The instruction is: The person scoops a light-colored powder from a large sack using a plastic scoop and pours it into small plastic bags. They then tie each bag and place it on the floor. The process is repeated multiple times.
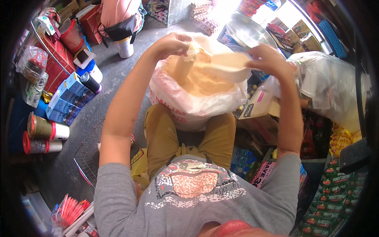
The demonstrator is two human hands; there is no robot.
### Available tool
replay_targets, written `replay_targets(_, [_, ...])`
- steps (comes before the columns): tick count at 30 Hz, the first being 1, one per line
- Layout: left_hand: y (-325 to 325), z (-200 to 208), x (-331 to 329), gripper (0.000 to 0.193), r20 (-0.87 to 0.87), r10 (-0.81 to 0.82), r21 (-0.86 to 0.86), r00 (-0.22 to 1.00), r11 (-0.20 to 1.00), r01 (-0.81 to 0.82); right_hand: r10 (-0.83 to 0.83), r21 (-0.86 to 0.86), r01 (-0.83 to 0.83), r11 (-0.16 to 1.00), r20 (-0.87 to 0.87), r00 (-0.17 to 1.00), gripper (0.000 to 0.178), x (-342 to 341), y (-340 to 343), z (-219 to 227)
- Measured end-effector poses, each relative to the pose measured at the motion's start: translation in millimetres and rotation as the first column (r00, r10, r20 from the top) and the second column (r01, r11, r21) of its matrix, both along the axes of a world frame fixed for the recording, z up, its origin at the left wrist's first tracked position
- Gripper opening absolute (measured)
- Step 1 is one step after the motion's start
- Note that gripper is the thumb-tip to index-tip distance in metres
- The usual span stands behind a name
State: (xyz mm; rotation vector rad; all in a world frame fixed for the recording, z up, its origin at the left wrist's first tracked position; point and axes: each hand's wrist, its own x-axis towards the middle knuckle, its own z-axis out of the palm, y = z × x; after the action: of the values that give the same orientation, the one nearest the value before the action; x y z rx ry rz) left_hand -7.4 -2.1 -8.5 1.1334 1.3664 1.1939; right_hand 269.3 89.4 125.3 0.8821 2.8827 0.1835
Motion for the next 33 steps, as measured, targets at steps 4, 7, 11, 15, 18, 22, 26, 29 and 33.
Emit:
replay_targets(4, [0.3, -12.8, -5.5, 0.047, 0.097, 0.03, 0.036, 0.995, 0.999, -0.034, 0.072, -0.328, -0.295, 0.898, -0.552, 0.831, 0.045, -74.7, -14.1, -80.2])
replay_targets(7, [-3.3, -10.7, -5.2, 0.037, 0.073, 0.068, 0.008, 0.995, 0.998, -0.069, 0.13, -0.222, -0.276, 0.935, -0.509, 0.851, 0.032, -95.9, -17.6, -112.6])
replay_targets(11, [-5.7, -8.5, 5.5, 0.03, 0.049, 0.187, 0.053, 0.981, 0.98, -0.19, 0.073, -0.273, -0.284, 0.919, -0.589, 0.805, 0.021, -94.4, -19.0, -117.3])
replay_targets(15, [-0.4, 2.3, 11.6, 0.026, 0.22, 0.258, 0.12, 0.941, 0.95, -0.288, 0.035, -0.268, -0.303, 0.915, -0.693, 0.72, 0.019, -100.8, -1.0, -118.6])
replay_targets(18, [-2.2, 41.6, 23.3, 0.031, 0.339, 0.298, 0.323, 0.892, 0.854, -0.408, 0.025, -0.236, -0.333, 0.913, -0.781, 0.624, 0.023, -98.7, 7.9, -84.0])
replay_targets(22, [0.0, -15.2, 44.1, 0.029, -0.221, 0.615, 0.312, 0.757, 0.78, -0.543, 0.163, -0.139, -0.407, 0.903, -0.765, 0.624, 0.026, -93.9, 41.2, -39.7])
replay_targets(26, [-19.8, -91.2, 81.4, 0.029, -0.803, 0.489, 0.45, 0.341, 0.872, -0.19, 0.246, 0.018, -0.373, 0.928, -0.782, 0.573, 0.022, -70.8, 113.8, 25.7])
replay_targets(29, [-32.2, -75.5, 88.7, 0.038, -0.78, 0.051, 0.008, 0.624, 0.997, -0.071, -0.015, -0.127, -0.259, 0.958, -0.919, 0.395, 0.02, -57.7, 164.7, 58.2])
replay_targets(33, [-25.6, -78.3, 92.1, 0.049, -0.63, 0.123, 0.218, 0.766, 0.976, 0.022, 0.288, 0.277, -0.08, 0.957, -0.939, 0.19, 0.02, -18.5, 269.6, 38.4])
